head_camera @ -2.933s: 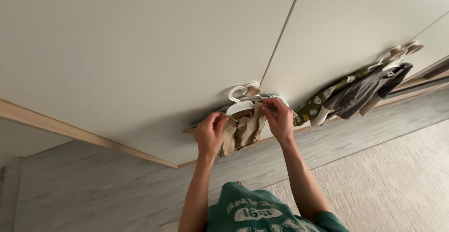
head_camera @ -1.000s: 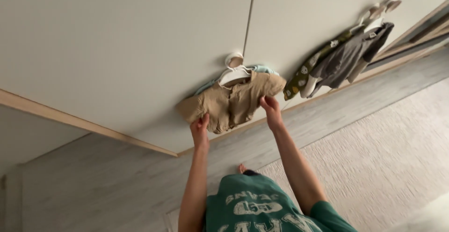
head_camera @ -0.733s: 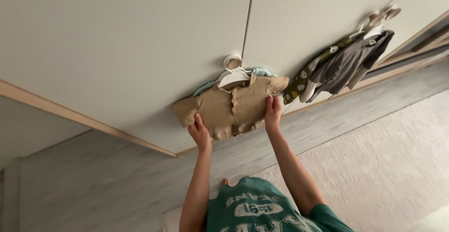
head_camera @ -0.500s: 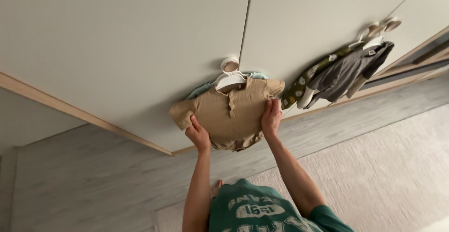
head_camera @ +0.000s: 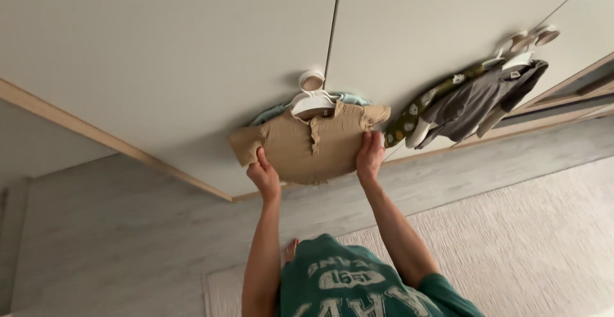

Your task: Folding various baby clothes on a bed and hanging a romper on a hanger.

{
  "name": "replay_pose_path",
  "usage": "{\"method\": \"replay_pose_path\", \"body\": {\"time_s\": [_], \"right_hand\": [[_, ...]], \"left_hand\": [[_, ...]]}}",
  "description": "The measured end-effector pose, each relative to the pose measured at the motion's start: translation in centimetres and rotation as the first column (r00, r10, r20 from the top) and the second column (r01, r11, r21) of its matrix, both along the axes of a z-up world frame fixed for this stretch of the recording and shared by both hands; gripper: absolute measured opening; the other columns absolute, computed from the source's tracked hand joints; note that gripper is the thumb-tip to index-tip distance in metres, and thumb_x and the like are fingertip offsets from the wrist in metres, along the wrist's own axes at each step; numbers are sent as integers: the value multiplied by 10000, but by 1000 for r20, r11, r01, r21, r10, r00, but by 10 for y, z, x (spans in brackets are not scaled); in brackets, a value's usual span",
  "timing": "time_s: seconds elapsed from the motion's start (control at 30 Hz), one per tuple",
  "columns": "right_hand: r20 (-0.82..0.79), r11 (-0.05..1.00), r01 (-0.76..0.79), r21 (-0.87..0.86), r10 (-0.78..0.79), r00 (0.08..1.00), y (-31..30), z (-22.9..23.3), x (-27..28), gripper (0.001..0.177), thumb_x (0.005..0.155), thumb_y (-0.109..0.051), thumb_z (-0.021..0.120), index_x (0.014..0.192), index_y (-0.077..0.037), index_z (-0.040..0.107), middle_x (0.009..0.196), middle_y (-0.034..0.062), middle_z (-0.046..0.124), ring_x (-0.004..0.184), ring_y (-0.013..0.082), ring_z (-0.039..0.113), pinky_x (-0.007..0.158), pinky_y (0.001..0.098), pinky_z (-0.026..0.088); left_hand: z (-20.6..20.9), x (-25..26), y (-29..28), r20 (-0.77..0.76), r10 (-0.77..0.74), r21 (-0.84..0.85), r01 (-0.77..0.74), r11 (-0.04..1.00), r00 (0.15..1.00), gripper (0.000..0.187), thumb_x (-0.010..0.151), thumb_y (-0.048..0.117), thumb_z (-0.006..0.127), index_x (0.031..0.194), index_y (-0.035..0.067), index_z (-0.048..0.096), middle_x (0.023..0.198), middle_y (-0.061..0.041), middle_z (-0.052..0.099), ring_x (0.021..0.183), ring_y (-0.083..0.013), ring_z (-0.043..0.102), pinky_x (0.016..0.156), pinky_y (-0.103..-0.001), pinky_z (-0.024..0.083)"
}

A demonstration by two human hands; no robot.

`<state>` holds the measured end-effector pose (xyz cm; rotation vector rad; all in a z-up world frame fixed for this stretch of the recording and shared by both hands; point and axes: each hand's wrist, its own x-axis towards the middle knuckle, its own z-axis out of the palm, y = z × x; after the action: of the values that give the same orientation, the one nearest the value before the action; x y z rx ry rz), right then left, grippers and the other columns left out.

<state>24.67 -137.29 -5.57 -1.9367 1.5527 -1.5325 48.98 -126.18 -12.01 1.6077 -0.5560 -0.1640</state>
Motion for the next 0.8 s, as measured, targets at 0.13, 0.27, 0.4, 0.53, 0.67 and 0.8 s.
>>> {"method": "replay_pose_path", "body": {"time_s": [0.13,0.27,0.4,0.53,0.67,0.8], "right_hand": [[48,992,-47,119,41,998,-1,4,-1,227,1082,-261,562,1020,-46,604,734,149,602,676,285,535,612,424,423],[41,928,-256,272,255,966,-4,-35,-16,305,995,-275,696,918,-9,568,676,102,498,659,157,422,573,372,416],[4,881,-385,276,399,917,5,-44,-15,270,912,-232,753,915,-8,603,706,19,588,675,100,515,604,328,464],[124,875,-367,315,345,930,-26,-119,-40,198,952,-194,696,977,-20,606,744,-9,570,703,91,506,620,325,453],[214,878,-311,364,246,945,-27,-115,-46,143,1023,-171,618,991,-37,575,751,-1,519,716,108,434,620,328,418],[185,877,-297,377,243,952,-11,-94,-45,124,1012,-177,612,1031,-57,587,743,8,557,694,106,470,604,310,438]], "left_hand": [[-12,3,7,153,-4,-300,51,953,988,315,1095,251,651,1121,-60,696,956,-154,745,780,-204,666,698,-346,518],[-29,-3,15,-92,-298,-110,288,951,950,389,888,326,802,943,-52,728,756,-98,713,636,-168,593,589,-331,472],[-72,-16,14,-181,-360,-25,361,932,915,426,914,360,787,816,-49,722,665,-108,692,590,-150,565,591,-324,463],[-78,-12,22,-108,-265,-105,254,962,958,384,942,349,733,925,-35,720,691,-52,688,597,-102,547,587,-303,463],[-111,-1,21,-159,-239,-26,238,971,958,439,1006,327,729,805,-52,638,607,-85,492,585,-133,388,559,-343,377],[-114,-7,28,-309,-356,-127,332,935,882,376,965,276,751,783,-41,662,628,-3,500,601,-108,370,541,-335,313]]}}
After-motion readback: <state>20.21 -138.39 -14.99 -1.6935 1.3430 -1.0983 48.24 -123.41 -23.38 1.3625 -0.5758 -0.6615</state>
